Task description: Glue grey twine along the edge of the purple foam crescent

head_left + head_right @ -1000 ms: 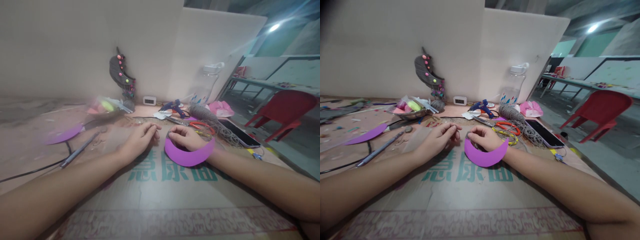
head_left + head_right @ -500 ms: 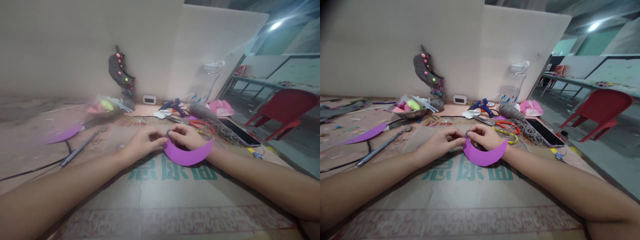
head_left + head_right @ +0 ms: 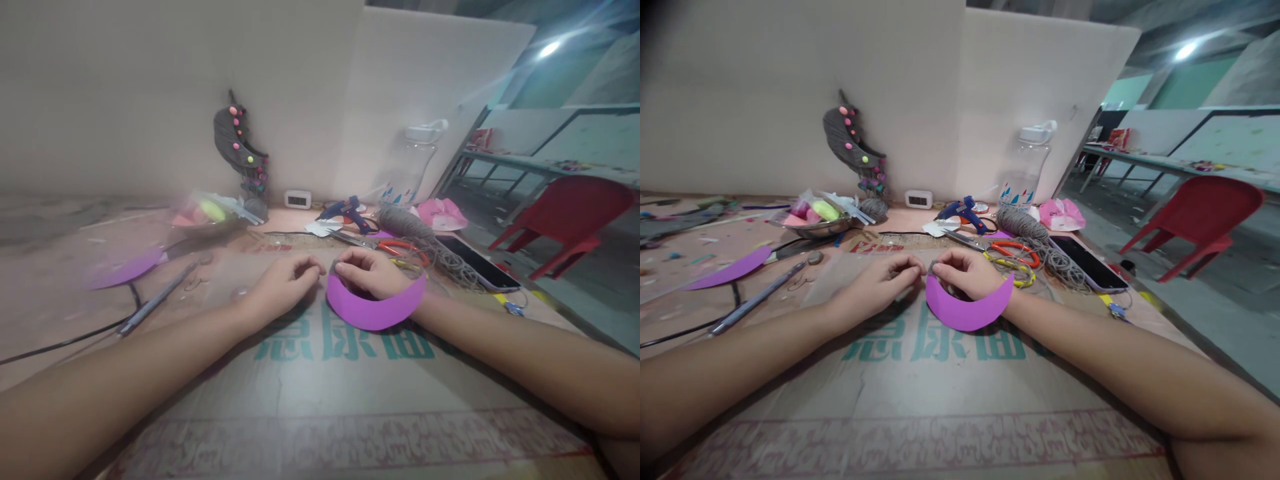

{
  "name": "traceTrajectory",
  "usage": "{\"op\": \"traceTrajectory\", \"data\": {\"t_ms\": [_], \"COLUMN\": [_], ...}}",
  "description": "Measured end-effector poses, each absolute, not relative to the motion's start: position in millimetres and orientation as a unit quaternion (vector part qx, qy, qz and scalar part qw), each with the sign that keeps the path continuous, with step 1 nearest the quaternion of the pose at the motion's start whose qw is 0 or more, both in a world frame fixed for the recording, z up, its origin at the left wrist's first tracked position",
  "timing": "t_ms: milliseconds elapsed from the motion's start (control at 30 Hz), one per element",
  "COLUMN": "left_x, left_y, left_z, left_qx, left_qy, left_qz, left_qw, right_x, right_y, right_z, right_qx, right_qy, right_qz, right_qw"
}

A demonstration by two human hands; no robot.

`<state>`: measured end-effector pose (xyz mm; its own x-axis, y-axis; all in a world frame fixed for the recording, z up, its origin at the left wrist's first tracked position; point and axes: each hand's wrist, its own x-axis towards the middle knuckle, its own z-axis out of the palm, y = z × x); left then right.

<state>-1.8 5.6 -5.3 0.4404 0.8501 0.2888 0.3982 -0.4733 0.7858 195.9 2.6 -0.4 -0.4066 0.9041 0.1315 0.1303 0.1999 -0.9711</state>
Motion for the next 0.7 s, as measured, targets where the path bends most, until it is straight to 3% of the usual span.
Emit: {"op": "traceTrajectory", "data": {"t_ms": [700], "left_x": [-2.2], "left_y": [3.5], "left_z": [-3.6], "left_qx": [0.801], "left_qy": [0.386], "left_qz": [0.334], "left_qw": [0.312], "right_x": [194.8], "right_y": [3.1], "right_z": [-0.2], "right_qx": [-0.413], "right_qy": [-0.697], "right_qz": [0.457], "right_qw": [0.367]}}
